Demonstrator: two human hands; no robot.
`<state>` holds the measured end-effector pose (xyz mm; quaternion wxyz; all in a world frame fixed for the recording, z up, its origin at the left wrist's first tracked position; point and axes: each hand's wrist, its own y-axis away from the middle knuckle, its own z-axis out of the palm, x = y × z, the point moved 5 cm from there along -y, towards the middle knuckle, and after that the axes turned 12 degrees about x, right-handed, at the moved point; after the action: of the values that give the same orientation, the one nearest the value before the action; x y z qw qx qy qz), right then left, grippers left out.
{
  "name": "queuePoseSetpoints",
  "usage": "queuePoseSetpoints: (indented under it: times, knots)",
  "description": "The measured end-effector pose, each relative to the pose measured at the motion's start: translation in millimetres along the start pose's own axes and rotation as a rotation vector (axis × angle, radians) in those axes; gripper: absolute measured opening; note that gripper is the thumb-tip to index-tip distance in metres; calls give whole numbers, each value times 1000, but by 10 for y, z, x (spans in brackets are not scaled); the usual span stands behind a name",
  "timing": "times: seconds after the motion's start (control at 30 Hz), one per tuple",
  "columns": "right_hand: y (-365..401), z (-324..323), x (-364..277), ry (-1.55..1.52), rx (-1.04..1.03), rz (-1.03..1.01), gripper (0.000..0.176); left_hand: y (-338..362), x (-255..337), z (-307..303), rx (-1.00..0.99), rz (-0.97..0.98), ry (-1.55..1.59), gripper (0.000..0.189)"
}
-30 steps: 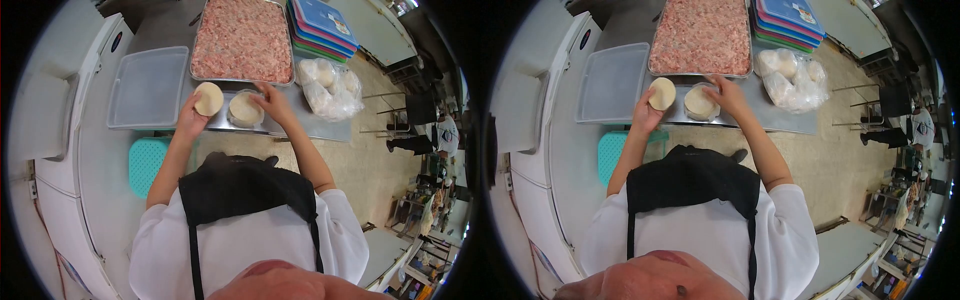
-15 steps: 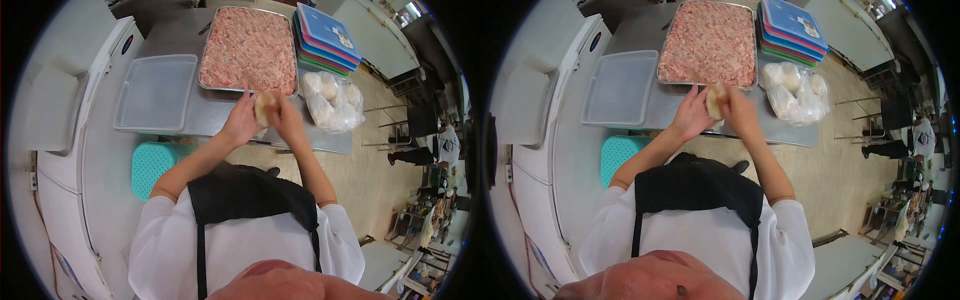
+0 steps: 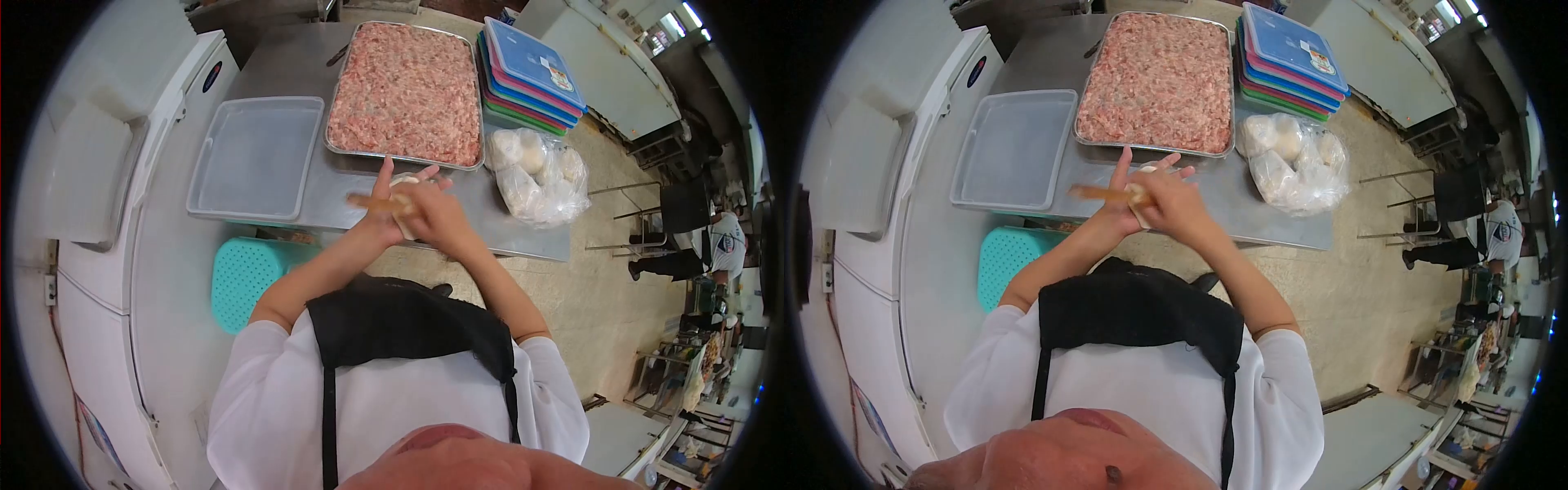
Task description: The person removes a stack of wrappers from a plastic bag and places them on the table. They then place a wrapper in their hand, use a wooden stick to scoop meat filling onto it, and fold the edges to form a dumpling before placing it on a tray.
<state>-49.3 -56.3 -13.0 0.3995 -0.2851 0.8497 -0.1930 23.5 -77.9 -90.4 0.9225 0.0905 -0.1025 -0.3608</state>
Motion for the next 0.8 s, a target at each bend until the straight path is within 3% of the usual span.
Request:
queuePoseSetpoints:
  times: [0.03,0.13,0.17,0.27,0.3,0.4,0.5,0.6,0.63,0.7,0.8]
  knots:
    - [11,29,84,-34,-13,41,37,55,-1,-6,13,28,-16,87]
    - [-9,-14,472,-18,-40,186,40,119,47,-76,300,139,-112,85]
    - [-32,-144,602,68,-48,249,39,107,45,-99,211,66,-218,79]
    - [-87,-436,672,157,-57,367,35,228,146,-44,300,412,-692,72]
    - [-88,-491,638,156,-60,398,33,215,248,-158,309,660,-913,65]
    - [-144,-439,482,-11,-60,422,30,149,462,-474,339,853,-1073,61]
    - [-64,-154,535,-233,-64,512,31,29,445,-739,401,776,-956,56]
    - [222,227,937,39,-124,455,35,48,328,-723,404,725,-927,43]
    - [324,291,996,102,-106,480,41,81,306,-696,385,810,-1121,41]
    - [532,412,1231,-51,-56,534,43,111,258,-647,340,986,-1505,38]
    - [560,434,1274,-97,-47,576,43,157,253,-645,295,1014,-1548,42]
